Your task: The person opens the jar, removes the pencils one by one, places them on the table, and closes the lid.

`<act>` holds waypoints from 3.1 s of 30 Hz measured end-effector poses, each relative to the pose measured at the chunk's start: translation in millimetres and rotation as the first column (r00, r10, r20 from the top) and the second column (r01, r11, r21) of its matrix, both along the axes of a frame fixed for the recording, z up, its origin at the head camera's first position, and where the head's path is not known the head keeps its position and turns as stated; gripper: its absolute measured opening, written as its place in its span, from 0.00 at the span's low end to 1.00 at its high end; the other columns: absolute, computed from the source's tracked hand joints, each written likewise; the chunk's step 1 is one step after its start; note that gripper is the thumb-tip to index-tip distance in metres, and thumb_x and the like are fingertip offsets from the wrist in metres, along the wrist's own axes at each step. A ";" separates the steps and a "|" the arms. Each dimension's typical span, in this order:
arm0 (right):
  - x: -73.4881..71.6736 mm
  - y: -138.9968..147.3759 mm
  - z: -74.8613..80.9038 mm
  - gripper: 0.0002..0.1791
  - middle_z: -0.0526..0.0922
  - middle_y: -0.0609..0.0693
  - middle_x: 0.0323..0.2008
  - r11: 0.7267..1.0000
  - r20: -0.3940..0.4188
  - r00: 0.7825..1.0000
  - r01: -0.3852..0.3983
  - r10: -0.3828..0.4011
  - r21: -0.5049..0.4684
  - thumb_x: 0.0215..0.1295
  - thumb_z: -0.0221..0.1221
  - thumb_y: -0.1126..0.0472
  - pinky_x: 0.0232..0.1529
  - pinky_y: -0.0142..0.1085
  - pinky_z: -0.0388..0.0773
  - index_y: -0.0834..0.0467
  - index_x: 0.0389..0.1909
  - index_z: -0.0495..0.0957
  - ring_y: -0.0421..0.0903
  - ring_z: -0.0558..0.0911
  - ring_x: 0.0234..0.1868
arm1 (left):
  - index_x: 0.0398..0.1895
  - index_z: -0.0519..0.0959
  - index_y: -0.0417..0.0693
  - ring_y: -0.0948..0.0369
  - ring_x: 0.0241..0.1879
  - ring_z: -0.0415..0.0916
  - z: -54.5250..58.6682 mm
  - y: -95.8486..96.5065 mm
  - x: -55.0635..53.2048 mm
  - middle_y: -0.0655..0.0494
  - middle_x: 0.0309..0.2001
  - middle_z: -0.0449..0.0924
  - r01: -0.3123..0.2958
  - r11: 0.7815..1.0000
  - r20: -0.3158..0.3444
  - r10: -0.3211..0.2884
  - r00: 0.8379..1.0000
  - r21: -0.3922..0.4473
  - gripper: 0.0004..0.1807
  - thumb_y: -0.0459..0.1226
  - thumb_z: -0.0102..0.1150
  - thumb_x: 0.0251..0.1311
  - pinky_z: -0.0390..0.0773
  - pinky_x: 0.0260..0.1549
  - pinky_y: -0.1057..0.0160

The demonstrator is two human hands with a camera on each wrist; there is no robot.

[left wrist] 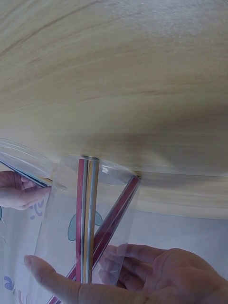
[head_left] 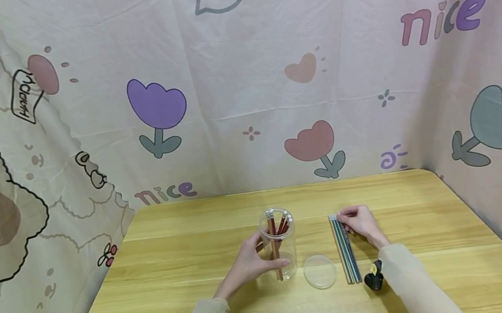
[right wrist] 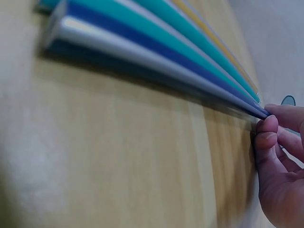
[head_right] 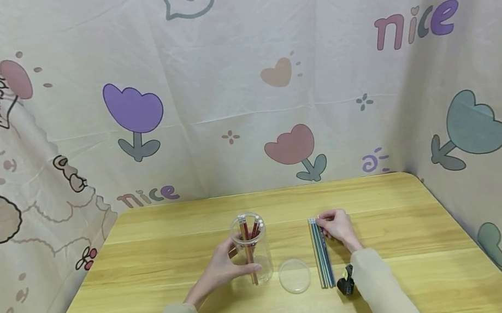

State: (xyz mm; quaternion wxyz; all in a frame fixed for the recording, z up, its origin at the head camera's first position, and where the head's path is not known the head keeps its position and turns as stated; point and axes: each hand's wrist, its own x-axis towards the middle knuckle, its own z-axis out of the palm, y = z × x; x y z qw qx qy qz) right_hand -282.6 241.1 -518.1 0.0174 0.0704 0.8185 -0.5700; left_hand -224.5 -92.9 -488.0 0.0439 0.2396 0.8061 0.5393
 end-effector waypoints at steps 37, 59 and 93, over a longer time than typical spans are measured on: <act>2.8 -7.4 -1.9 0.13 0.83 0.52 0.25 0.984 -0.076 0.996 0.054 -0.042 0.167 0.64 0.62 0.66 0.16 0.25 0.75 0.71 0.45 0.82 0.38 0.76 0.18 | 0.67 0.72 0.48 0.44 0.66 0.74 -0.2 -0.6 0.8 0.47 0.64 0.78 0.007 1.000 0.000 -0.007 1.000 0.019 0.42 0.40 0.80 0.46 0.73 0.68 0.41; 4.2 -7.4 -2.2 0.12 0.85 0.53 0.25 0.983 -0.092 0.994 0.070 -0.055 0.169 0.64 0.62 0.67 0.15 0.25 0.74 0.70 0.45 0.83 0.38 0.77 0.18 | 0.66 0.72 0.47 0.44 0.66 0.74 -1.8 -0.1 -1.2 0.46 0.64 0.78 0.026 1.000 -0.033 -0.026 0.999 0.016 0.41 0.40 0.80 0.47 0.74 0.67 0.41; 9.7 -9.3 26.8 0.18 0.81 0.50 0.33 0.999 -0.181 0.983 0.040 -0.040 -0.002 0.68 0.61 0.64 0.21 0.27 0.77 0.71 0.54 0.79 0.41 0.81 0.24 | 0.66 0.72 0.48 0.45 0.66 0.75 -0.6 0.5 -1.2 0.47 0.64 0.78 0.016 1.000 -0.023 -0.016 1.000 0.016 0.41 0.40 0.80 0.46 0.74 0.68 0.42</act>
